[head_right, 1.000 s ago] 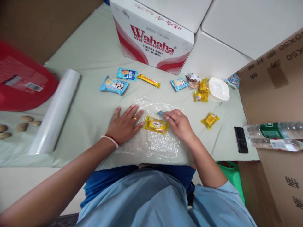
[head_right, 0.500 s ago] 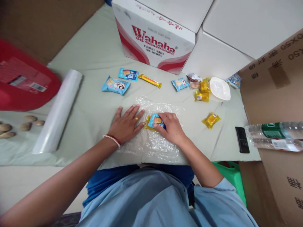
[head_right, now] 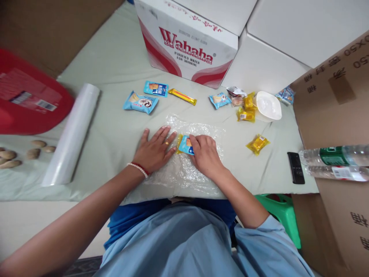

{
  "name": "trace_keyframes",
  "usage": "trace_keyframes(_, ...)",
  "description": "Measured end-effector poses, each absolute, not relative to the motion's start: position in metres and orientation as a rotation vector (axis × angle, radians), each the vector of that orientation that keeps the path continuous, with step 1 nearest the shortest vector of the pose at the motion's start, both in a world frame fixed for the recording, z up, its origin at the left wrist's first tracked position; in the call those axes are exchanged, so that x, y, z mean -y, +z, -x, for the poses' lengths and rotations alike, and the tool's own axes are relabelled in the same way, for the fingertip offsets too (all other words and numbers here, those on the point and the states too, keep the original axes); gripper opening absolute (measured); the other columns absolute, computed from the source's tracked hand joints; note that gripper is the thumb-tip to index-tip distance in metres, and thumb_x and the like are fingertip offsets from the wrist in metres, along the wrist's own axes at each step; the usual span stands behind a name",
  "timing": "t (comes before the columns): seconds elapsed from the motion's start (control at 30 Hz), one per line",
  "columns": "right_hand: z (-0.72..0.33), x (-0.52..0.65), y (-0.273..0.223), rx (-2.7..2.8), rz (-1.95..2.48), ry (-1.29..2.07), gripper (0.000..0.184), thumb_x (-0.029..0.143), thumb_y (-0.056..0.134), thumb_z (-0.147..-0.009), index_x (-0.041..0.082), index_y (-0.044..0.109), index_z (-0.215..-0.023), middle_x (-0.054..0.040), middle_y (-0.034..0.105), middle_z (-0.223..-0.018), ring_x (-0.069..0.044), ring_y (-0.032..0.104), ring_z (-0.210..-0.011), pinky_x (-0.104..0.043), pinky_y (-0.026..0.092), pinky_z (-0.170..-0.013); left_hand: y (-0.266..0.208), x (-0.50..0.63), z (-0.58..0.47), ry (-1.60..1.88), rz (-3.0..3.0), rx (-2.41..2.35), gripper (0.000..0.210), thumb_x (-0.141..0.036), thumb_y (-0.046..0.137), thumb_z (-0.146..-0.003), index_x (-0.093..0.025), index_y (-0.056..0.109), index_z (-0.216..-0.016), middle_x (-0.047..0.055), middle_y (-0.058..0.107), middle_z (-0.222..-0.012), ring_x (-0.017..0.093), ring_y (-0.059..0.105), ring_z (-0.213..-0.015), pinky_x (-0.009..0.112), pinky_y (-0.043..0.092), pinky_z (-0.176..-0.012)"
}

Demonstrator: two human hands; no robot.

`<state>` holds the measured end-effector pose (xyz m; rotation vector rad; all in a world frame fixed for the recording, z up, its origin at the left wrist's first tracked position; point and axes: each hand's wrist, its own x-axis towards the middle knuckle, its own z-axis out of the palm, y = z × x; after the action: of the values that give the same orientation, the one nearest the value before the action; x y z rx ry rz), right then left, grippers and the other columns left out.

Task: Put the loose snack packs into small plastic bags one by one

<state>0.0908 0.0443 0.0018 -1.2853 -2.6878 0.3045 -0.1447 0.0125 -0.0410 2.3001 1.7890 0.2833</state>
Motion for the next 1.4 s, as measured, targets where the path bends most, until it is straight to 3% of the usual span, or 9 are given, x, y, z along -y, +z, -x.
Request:
trace_keyframes(0.23,-0.081,-0.030,-0.016,2.769,1.208,0.332,0.078,0.051,0.057,-0.103,0.019,0.029,-0.168,-0.0215,0.041,-0.167,-0.039,0.033,-0.156,-0.073,0.013,-0.127,-0.040,-0.013,0.146,0.344,-2.254,-1.786,0.061,-0.039,0.021,-0.110,-0.016,0.034,-0.165,0.015,0.027,-0.175,0.029,0.026,-0.162,0.066,0.004,-0.131)
trace_keyframes(0.4,-0.081,-0.036,-0.004,2.772,1.192,0.408,0.075,0.058,0.053,-0.105,0.024,0.031,-0.168,-0.0174,0.038,-0.170,-0.038,0.027,-0.161,-0.074,0.007,-0.128,-0.034,-0.016,0.156,0.428,-2.162,-1.813,0.060,-0.041,0.026,-0.109,-0.016,0.038,-0.163,0.015,0.030,-0.174,0.032,0.027,-0.162,0.067,0.014,-0.130)
trace_keyframes(0.53,-0.102,-0.035,0.015,2.627,1.152,0.454,0.069,0.055,0.052,-0.106,0.021,0.038,-0.164,-0.0199,0.045,-0.164,-0.038,0.038,-0.154,-0.071,0.023,-0.126,-0.023,0.000,0.176,0.696,-2.274,-1.837,0.054,-0.035,0.045,-0.106,-0.019,0.044,-0.158,0.018,0.038,-0.170,0.036,0.029,-0.161,0.068,0.021,-0.129)
trace_keyframes(0.67,-0.147,-0.005,0.025,2.465,0.999,0.561,0.037,0.035,0.055,-0.107,0.021,0.058,-0.141,-0.0149,0.070,-0.117,-0.030,0.065,-0.111,-0.051,0.056,-0.098,-0.014,0.042,0.192,0.919,-2.580,-1.343,0.047,-0.020,0.058,-0.101,-0.023,0.052,-0.148,0.015,0.059,-0.153,0.031,0.042,-0.155,0.055,0.040,-0.126)
trace_keyframes(0.87,-0.189,0.060,-0.009,2.512,0.994,0.754,0.040,0.033,0.068,-0.101,0.021,0.061,-0.139,-0.0161,0.068,-0.129,-0.031,0.063,-0.120,-0.053,0.057,-0.102,-0.032,0.088,0.205,0.643,-2.494,-1.158,0.031,-0.033,0.066,-0.102,-0.015,0.061,-0.128,0.022,0.058,-0.152,0.033,0.056,-0.144,0.049,0.055,-0.116)
trace_keyframes(1.0,-0.192,0.070,-0.029,2.342,0.994,0.678,0.026,0.016,0.058,-0.104,0.025,0.067,-0.127,-0.0116,0.071,-0.121,-0.026,0.065,-0.116,-0.050,0.057,-0.100,-0.040,0.086,0.214,0.663,-2.420,-1.105,0.016,-0.018,0.058,-0.104,-0.020,0.064,-0.120,0.015,0.064,-0.146,0.028,0.056,-0.144,0.050,0.050,-0.122)
trace_keyframes(1.13,-0.192,0.053,-0.010,2.319,0.918,0.907,0.016,0.024,0.066,-0.102,0.025,0.071,-0.118,-0.0090,0.073,-0.115,-0.024,0.067,-0.110,-0.046,0.058,-0.097,-0.037,0.080,0.215,0.696,-2.415,-1.085,0.020,-0.011,0.055,-0.104,-0.020,0.065,-0.119,0.013,0.069,-0.140,0.025,0.060,-0.140,0.047,0.053,-0.119)
trace_keyframes(1.27,-0.173,0.014,0.020,2.304,0.987,0.716,0.035,0.036,0.069,-0.101,0.024,0.066,-0.135,-0.0121,0.072,-0.122,-0.028,0.064,-0.117,-0.049,0.054,-0.103,-0.036,0.080,0.208,0.700,-2.439,-1.135,0.016,-0.012,0.058,-0.103,-0.018,0.065,-0.115,0.014,0.071,-0.134,0.026,0.063,-0.135,0.045,0.056,-0.113)
trace_keyframes(1.4,-0.120,-0.029,0.024,2.567,1.123,0.502,0.080,0.050,0.077,-0.093,0.016,0.045,-0.159,-0.0205,0.053,-0.155,-0.038,0.044,-0.145,-0.060,0.035,-0.123,-0.035,0.080,0.200,0.698,-2.484,-1.191,0.014,-0.012,0.057,-0.103,-0.018,0.064,-0.113,0.013,0.072,-0.128,0.027,0.065,-0.130,0.046,0.058,-0.109)
